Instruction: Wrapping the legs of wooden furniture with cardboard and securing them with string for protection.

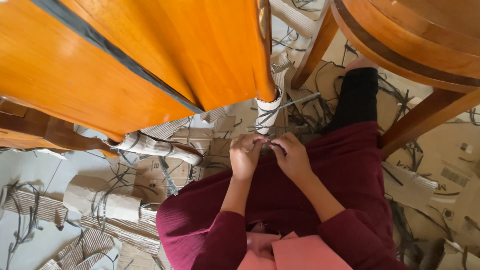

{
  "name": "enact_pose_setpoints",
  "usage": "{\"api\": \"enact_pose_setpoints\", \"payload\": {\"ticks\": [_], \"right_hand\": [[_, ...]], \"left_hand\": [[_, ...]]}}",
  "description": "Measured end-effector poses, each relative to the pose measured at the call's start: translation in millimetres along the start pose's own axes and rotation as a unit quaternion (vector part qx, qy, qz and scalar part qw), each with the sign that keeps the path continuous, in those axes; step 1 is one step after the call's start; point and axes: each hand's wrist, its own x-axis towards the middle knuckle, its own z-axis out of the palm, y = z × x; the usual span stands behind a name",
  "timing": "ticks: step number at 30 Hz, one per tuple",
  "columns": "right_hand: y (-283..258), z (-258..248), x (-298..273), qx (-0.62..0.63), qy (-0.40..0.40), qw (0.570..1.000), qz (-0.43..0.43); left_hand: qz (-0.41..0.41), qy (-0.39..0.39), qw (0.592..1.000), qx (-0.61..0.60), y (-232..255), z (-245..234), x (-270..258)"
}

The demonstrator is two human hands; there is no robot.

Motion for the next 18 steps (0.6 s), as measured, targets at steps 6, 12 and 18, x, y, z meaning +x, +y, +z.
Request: {"api": "enact_pose_setpoints", "payload": {"ticks": [6, 12, 18], "right_hand": [[-21, -7, 2, 0.031, 0.032, 0.999, -0.021], [-31, 0, -1, 0.028, 0.041, 0.998, -0.049], [-73, -22, 15, -0.021, 0.087, 0.984, -0.157]], "left_hand": [[0.161, -0.007, 0.986, 0.046, 19, -22, 11], [0.194, 0.002, 0.979, 0.056, 10, -21, 9], [0.197, 0.005, 0.978, 0.074, 1, -17, 6]]}}
